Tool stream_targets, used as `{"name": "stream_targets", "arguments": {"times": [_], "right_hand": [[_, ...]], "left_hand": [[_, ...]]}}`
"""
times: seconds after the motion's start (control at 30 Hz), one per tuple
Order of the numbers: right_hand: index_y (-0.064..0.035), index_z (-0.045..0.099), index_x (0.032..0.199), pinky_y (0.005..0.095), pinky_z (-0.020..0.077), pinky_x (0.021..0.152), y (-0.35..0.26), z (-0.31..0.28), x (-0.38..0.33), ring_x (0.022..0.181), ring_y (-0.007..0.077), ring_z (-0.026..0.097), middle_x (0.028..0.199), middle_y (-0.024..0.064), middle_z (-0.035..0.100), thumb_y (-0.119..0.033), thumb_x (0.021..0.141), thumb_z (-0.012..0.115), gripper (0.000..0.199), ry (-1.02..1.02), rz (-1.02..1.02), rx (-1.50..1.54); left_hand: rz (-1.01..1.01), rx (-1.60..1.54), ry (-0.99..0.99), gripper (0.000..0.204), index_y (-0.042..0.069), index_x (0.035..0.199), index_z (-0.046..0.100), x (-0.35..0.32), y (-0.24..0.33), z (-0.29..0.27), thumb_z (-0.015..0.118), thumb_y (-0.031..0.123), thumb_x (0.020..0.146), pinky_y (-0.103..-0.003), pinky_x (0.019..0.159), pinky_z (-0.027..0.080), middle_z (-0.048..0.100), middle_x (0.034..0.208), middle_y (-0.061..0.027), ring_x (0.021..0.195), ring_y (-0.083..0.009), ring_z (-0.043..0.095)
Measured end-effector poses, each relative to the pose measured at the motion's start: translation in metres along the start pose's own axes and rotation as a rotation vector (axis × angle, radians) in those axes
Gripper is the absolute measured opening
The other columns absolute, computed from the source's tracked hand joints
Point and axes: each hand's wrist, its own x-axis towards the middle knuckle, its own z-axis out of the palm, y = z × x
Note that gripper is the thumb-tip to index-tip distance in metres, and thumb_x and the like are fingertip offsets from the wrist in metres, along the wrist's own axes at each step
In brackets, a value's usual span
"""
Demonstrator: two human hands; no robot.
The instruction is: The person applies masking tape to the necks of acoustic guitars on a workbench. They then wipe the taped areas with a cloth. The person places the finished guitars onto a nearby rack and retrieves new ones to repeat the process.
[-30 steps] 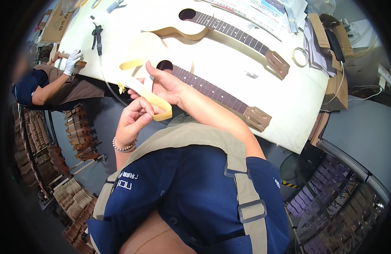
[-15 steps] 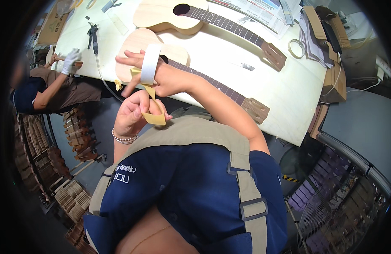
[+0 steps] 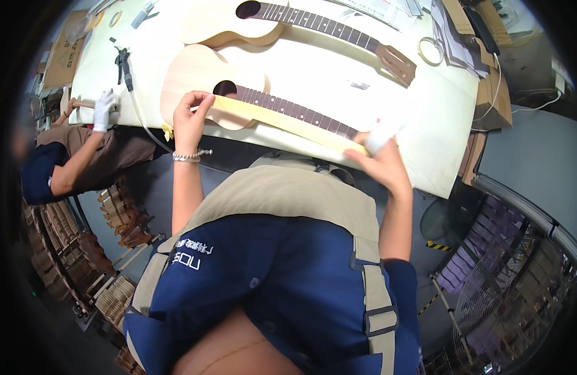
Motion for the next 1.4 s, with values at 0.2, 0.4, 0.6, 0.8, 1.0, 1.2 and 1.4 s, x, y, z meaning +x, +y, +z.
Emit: {"name": "stream_targets", "arguments": {"times": [0.2,0.4,0.6,0.8,1.0,1.2,1.4], "right_hand": [[-0.0017,0.057,0.066,0.0314,0.0375,0.075,0.047,0.005,-0.016,0.055,0.0118,0.042,0.056,0.0012,0.048,-0.023,0.081,0.066,0.028,0.332,0.225,-0.117],[-0.0021,0.053,0.057,0.0253,0.033,0.051,0.07,0.022,-0.014,0.052,0.0085,0.037,0.052,-0.0021,0.043,-0.029,0.077,0.072,0.038,0.472,0.382,0.093],[-0.0023,0.052,0.055,0.0236,0.0317,0.048,0.075,0.033,-0.009,0.051,0.0065,0.037,0.051,-0.003,0.045,-0.027,0.075,0.075,0.038,0.511,0.403,0.133],[-0.0017,0.053,0.056,0.0241,0.0329,0.047,0.073,0.036,-0.005,0.05,0.0067,0.038,0.051,-0.0027,0.046,-0.027,0.075,0.075,0.038,0.506,0.423,0.193],[-0.003,0.052,0.055,0.0232,0.0338,0.047,0.079,0.038,-0.004,0.05,0.0062,0.039,0.051,-0.0024,0.046,-0.027,0.073,0.075,0.039,0.51,0.438,0.246],[-0.0053,0.05,0.053,0.0229,0.036,0.046,0.062,0.038,-0.003,0.047,0.0066,0.041,0.051,-0.0018,0.049,-0.026,0.071,0.076,0.038,0.534,0.508,0.253],[-0.0055,0.053,0.052,0.0294,0.0423,0.062,0.068,0.042,-0.002,0.049,0.0142,0.05,0.05,0.0014,0.056,-0.031,0.071,0.074,0.038,0.566,0.468,0.09]], "left_hand": [[-0.031,-0.09,-0.152,0.028,0.002,0.107,0.064,0.029,-0.032,0.027,0.068,0.009,0.08,-0.021,0.057,0.047,0.061,0.071,0.0003,0.061,-0.0065,0.055],[0.021,-0.038,-0.152,0.07,0.007,0.137,0.038,0.032,-0.024,0.037,0.072,0.01,0.076,-0.021,0.06,0.049,0.062,0.07,-0.0015,0.06,-0.0063,0.056],[0.043,0.022,-0.108,0.076,0.007,0.139,0.033,0.033,-0.032,0.04,0.073,0.012,0.074,-0.021,0.061,0.049,0.062,0.069,-0.0008,0.059,-0.0058,0.056],[-0.027,0.09,-0.099,0.078,0.003,0.138,0.032,0.03,-0.013,0.04,0.074,0.01,0.073,-0.022,0.066,0.048,0.061,0.074,-0.0026,0.065,-0.0074,0.055],[0.469,0.6,0.153,0.071,0.01,0.136,0.038,0.015,-0.022,0.049,0.072,0.022,0.074,-0.05,0.104,0.021,0.055,0.117,-0.0113,0.114,-0.0209,0.047],[0.593,0.961,-0.094,0.066,0.013,0.141,0.033,-0.022,-0.035,0.06,0.053,0.043,0.085,-0.064,0.099,-0.015,0.033,0.145,-0.0017,0.138,-0.0235,0.019],[0.592,0.875,-0.452,0.073,0.014,0.141,0.031,-0.057,-0.005,0.117,0.05,0.053,0.082,-0.067,0.098,-0.014,0.021,0.15,-0.0029,0.141,-0.026,0.005]]}}
